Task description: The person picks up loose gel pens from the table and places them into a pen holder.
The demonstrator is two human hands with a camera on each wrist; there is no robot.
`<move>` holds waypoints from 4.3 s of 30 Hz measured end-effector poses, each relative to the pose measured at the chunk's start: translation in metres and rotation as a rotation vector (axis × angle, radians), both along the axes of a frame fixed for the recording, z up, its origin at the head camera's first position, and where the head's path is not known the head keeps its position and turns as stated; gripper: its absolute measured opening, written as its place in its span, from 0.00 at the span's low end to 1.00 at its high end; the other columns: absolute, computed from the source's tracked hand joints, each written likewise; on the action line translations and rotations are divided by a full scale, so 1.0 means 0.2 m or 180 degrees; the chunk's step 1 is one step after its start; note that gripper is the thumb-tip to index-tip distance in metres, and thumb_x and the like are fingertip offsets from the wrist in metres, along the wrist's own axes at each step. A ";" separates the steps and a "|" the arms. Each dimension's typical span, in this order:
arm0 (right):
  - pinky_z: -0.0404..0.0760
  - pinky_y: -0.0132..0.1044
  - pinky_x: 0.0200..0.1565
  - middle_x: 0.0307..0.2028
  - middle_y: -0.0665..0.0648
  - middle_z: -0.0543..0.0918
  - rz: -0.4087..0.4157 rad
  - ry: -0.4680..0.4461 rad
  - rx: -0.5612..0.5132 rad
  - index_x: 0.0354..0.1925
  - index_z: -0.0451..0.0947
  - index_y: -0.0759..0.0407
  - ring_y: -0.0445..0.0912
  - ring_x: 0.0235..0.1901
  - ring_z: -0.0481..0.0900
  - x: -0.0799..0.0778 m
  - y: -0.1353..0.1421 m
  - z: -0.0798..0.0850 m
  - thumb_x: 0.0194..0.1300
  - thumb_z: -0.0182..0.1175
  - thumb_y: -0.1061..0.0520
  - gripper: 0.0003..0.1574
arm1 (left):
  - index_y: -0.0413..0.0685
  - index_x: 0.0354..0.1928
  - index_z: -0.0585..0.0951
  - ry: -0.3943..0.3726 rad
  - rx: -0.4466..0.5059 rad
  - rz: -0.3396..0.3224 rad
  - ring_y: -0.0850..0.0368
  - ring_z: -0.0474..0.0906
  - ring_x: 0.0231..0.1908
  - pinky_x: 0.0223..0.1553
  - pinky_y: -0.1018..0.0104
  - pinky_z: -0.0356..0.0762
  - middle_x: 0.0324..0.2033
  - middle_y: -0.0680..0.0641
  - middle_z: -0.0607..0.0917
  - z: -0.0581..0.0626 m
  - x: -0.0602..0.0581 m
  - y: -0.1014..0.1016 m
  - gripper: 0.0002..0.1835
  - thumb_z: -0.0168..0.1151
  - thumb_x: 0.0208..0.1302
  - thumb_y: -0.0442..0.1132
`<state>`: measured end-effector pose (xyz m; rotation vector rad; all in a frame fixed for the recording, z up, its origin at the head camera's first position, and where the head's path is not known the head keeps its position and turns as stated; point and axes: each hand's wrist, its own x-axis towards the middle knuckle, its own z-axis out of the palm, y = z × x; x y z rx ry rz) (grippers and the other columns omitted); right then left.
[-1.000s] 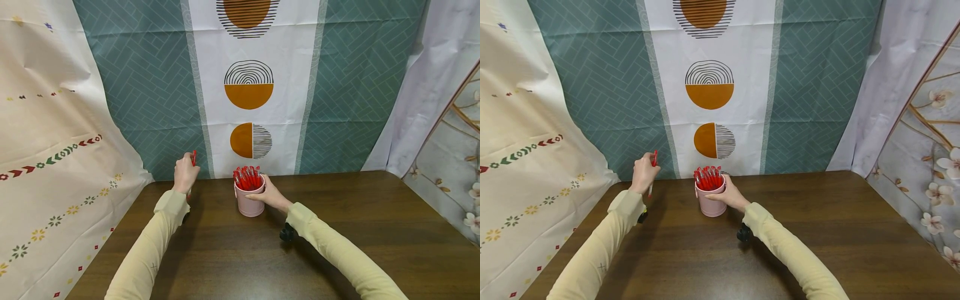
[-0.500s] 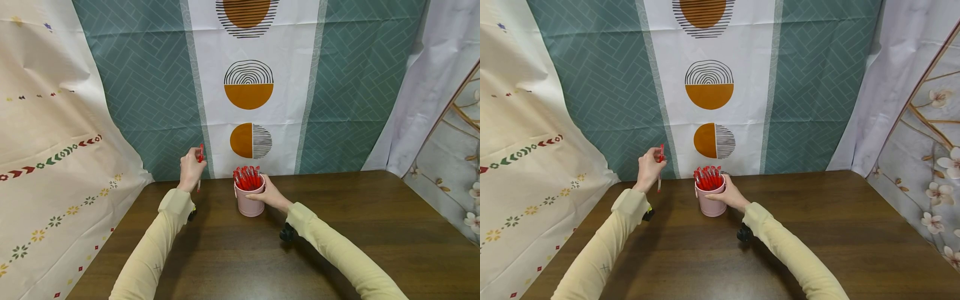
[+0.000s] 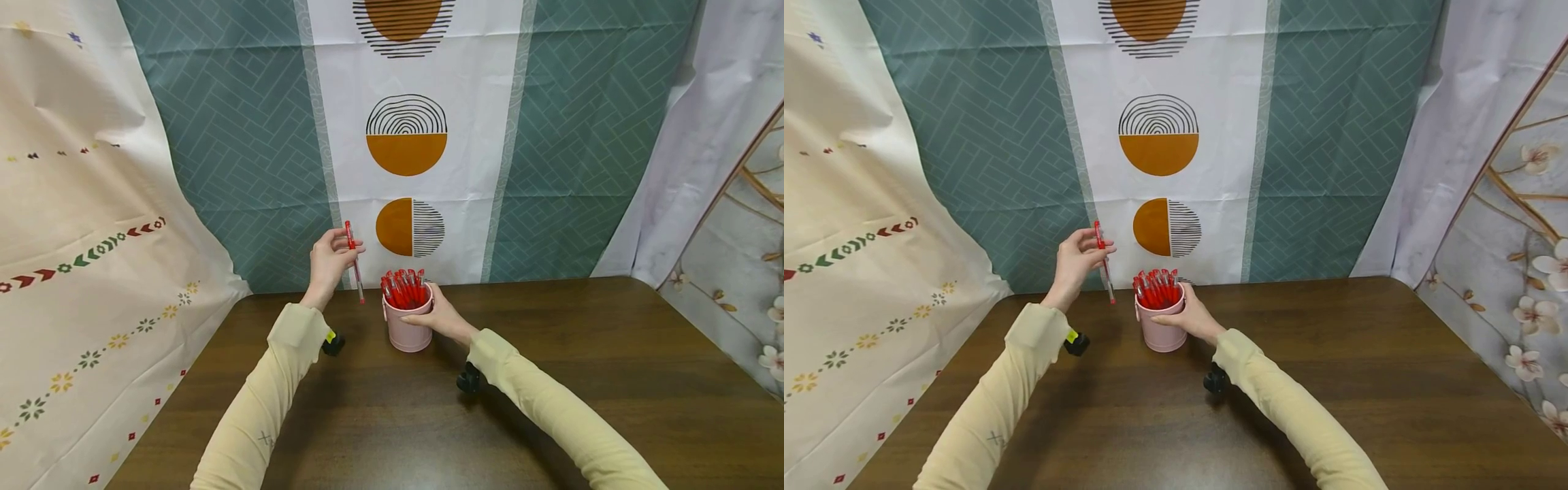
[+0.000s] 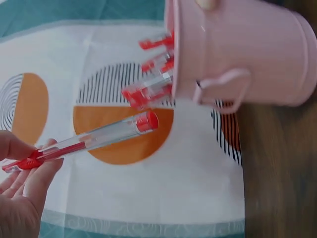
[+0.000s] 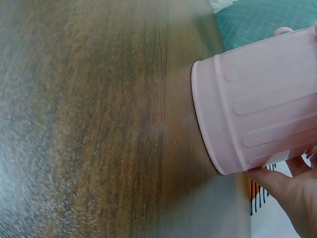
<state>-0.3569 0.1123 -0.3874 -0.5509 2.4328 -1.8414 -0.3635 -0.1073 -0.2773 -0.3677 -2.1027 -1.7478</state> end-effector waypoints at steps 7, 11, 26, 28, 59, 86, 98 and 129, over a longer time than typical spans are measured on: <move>0.66 0.45 0.53 0.54 0.53 0.65 -0.0125 0.0074 0.0016 0.59 0.54 0.52 0.47 0.54 0.64 -0.09 0.00 -0.10 0.43 0.72 0.47 0.50 | 0.33 0.54 0.68 -0.0055 0.0337 -0.0249 0.46 0.79 0.39 0.36 0.63 0.77 0.40 0.36 0.80 0.01 0.00 0.03 0.22 0.58 0.57 0.25; 0.65 0.45 0.53 0.53 0.53 0.65 -0.0149 0.0093 0.0019 0.58 0.55 0.51 0.47 0.53 0.64 -0.09 0.00 -0.11 0.43 0.72 0.47 0.50 | 0.32 0.54 0.67 -0.0031 0.0449 -0.0324 0.46 0.79 0.39 0.36 0.64 0.76 0.40 0.35 0.79 0.02 0.01 0.05 0.22 0.58 0.57 0.25; 0.66 0.45 0.53 0.53 0.53 0.65 -0.0157 0.0065 0.0051 0.58 0.55 0.51 0.47 0.53 0.65 -0.08 0.00 -0.10 0.43 0.72 0.47 0.50 | 0.33 0.51 0.67 0.0341 0.0752 -0.0517 0.45 0.78 0.39 0.38 0.62 0.76 0.40 0.36 0.79 -0.04 0.03 0.19 0.19 0.58 0.57 0.24; 0.66 0.46 0.53 0.54 0.53 0.65 -0.0139 0.0075 0.0046 0.59 0.54 0.52 0.47 0.53 0.65 -0.09 0.00 -0.10 0.43 0.72 0.47 0.50 | 0.32 0.51 0.67 0.0400 0.0722 -0.0530 0.46 0.79 0.39 0.38 0.62 0.76 0.40 0.36 0.79 -0.06 0.03 0.21 0.19 0.58 0.57 0.24; 0.64 0.46 0.54 0.57 0.62 0.61 0.0145 -0.0023 0.0033 0.62 0.49 0.63 0.54 0.55 0.62 0.03 0.01 0.04 0.50 0.68 0.56 0.50 | 0.47 0.57 0.64 0.0770 -0.0685 -0.0061 0.49 0.79 0.33 0.38 0.59 0.76 0.36 0.37 0.79 -0.27 0.00 0.41 0.30 0.60 0.54 0.22; 0.67 0.44 0.52 0.54 0.59 0.64 -0.0057 0.0248 0.0098 0.60 0.53 0.59 0.51 0.51 0.65 -0.08 0.01 -0.09 0.49 0.69 0.52 0.47 | 0.34 0.52 0.67 0.0885 -0.2507 0.0465 0.45 0.77 0.36 0.36 0.56 0.77 0.41 0.37 0.76 -0.34 0.03 0.45 0.28 0.69 0.49 0.30; 0.65 0.44 0.54 0.55 0.59 0.63 -0.0069 0.0195 0.0164 0.61 0.52 0.58 0.51 0.52 0.64 -0.08 0.02 -0.09 0.50 0.68 0.54 0.47 | 0.34 0.41 0.75 0.1615 -0.3343 0.0955 0.50 0.70 0.36 0.42 0.63 0.72 0.35 0.41 0.75 -0.33 0.02 0.45 0.23 0.73 0.44 0.37; 0.62 0.46 0.55 0.58 0.58 0.60 0.0041 0.0087 0.0041 0.63 0.50 0.55 0.51 0.55 0.61 -0.05 0.02 -0.07 0.50 0.68 0.51 0.51 | 0.38 0.51 0.74 0.0945 -0.3503 0.0889 0.46 0.69 0.49 0.55 0.47 0.57 0.46 0.41 0.77 -0.35 -0.01 0.41 0.27 0.64 0.55 0.49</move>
